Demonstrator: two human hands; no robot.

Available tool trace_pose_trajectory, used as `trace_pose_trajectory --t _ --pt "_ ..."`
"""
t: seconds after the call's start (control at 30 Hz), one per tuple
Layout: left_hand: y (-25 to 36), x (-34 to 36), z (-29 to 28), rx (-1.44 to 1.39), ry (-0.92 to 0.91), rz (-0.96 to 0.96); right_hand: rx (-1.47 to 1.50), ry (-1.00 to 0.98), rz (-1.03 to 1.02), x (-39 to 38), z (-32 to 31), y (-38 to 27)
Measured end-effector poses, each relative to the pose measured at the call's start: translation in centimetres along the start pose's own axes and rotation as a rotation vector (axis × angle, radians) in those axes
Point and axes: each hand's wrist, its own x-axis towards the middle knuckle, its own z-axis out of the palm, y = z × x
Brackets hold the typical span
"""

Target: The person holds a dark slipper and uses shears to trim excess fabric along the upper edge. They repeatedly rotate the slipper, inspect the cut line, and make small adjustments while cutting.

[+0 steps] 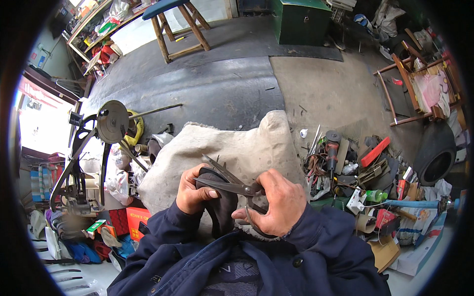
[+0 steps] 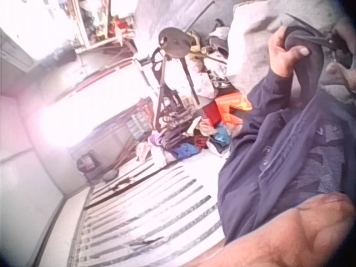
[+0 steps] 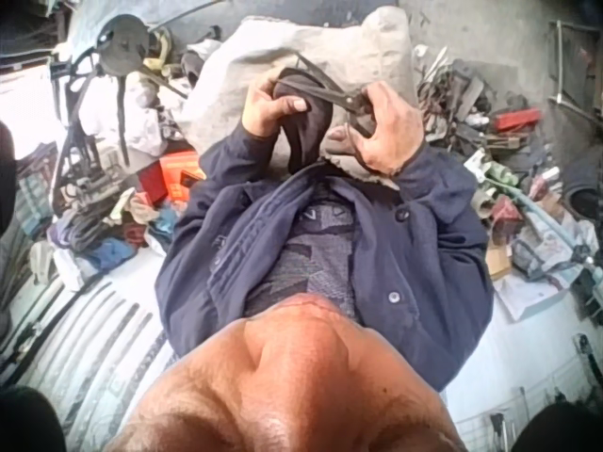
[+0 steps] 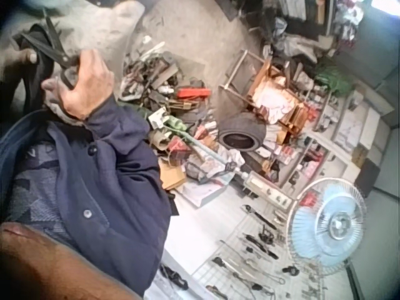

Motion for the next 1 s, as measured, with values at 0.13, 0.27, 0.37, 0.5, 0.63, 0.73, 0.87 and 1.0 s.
trace_pose_trajectory --t 0.13,0.27,0.37,0.5,0.63,0.73,0.87,1.0 --pt "0.1 0.1 0.5 0.032 0.005 0.012 0.01 0.035 -0.03 0.1 0.0 0.2" --pt "0.2 0.2 0.9 0.033 0.006 -0.002 -0.06 0.03 -0.042 0.1 -0.5 0.2" --pt "0.2 0.1 1.1 0.047 0.01 -0.005 -0.156 -0.011 -0.044 0.0 -1.1 0.1" --pt "0.1 0.2 1.3 0.093 0.011 -0.013 -0.22 -0.021 -0.066 0.0 -1.7 0.1" --pt "0.2 0.1 1.8 0.099 0.012 -0.02 -0.271 -0.028 -0.09 -0.3 -2.3 0.3" --pt "0.5 0.1 2.1 0.131 0.008 -0.02 -0.299 -0.061 -0.077 -0.5 -3.0 0.3" --pt "0.8 0.1 2.7 0.166 -0.028 -0.04 -0.336 -0.105 -0.088 -1.0 -4.4 0.3" --pt "1.1 0.5 3.9 0.177 -0.095 -0.07 -0.375 -0.131 -0.094 -2.1 -5.9 0.6"
